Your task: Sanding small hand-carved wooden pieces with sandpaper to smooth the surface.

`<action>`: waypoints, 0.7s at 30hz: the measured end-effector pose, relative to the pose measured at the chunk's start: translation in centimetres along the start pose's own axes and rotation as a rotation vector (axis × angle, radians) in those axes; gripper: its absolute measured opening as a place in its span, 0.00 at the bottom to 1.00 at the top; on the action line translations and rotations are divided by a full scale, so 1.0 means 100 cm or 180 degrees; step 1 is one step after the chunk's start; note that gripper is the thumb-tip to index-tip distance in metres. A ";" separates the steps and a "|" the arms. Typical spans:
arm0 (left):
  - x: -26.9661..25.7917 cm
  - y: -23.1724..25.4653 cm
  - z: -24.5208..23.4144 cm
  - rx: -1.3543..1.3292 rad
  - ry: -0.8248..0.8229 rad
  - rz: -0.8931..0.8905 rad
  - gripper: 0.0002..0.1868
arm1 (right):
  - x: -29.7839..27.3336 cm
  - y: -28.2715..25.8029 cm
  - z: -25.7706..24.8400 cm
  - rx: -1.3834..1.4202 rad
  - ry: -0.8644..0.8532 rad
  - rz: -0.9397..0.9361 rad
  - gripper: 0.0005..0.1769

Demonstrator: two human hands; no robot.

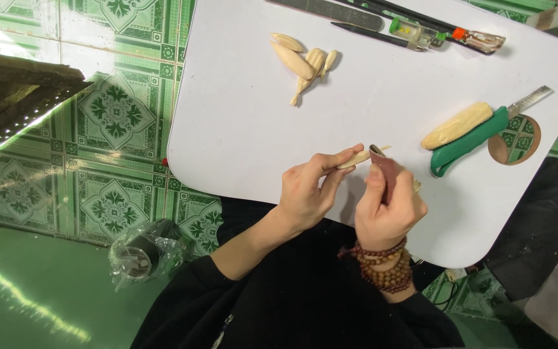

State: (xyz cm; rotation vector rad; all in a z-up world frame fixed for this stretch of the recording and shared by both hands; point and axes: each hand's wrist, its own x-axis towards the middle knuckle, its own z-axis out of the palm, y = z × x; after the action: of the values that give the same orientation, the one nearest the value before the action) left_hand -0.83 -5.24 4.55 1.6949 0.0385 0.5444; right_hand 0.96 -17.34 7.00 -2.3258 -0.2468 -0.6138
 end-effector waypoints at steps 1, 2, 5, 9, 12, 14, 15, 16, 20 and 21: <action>0.001 0.000 0.000 0.0013 0.0023 0.0007 0.09 | -0.002 -0.001 0.001 0.0020 -0.0007 -0.0018 0.19; 0.000 0.000 0.000 0.0052 -0.0001 0.0013 0.08 | -0.005 -0.004 0.000 0.0048 -0.0060 0.0032 0.17; -0.001 -0.005 -0.001 0.0033 -0.0056 0.0049 0.08 | -0.002 0.001 0.000 0.0102 -0.0067 0.0052 0.17; 0.000 -0.002 0.002 -0.0062 0.0043 0.0045 0.09 | -0.012 0.002 0.001 0.0290 -0.0099 0.0099 0.15; 0.000 -0.004 -0.004 -0.0124 -0.0034 0.0089 0.09 | 0.007 0.005 -0.001 0.0147 -0.0048 -0.0050 0.18; 0.002 0.001 -0.005 -0.0163 0.0009 0.0111 0.09 | -0.002 0.008 -0.001 0.0196 -0.0021 0.0004 0.18; 0.003 0.003 -0.005 -0.0196 0.0051 0.0131 0.09 | -0.005 0.009 0.000 0.0248 0.0003 0.0063 0.18; 0.003 0.002 -0.007 -0.0203 0.0026 0.0132 0.09 | -0.002 0.009 0.000 0.0237 0.0019 0.0081 0.18; -0.002 -0.004 -0.004 -0.0196 0.0018 0.0191 0.10 | -0.004 0.018 -0.002 0.0143 -0.0043 -0.0021 0.19; -0.003 -0.006 -0.003 -0.0175 0.0047 0.0230 0.10 | -0.006 0.021 -0.002 0.0164 -0.0022 0.0046 0.19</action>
State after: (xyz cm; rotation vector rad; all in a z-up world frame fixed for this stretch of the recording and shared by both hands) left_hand -0.99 -4.89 3.90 1.6438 -0.0271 0.6067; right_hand 1.06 -18.97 5.60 -2.2787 -0.2461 -0.5860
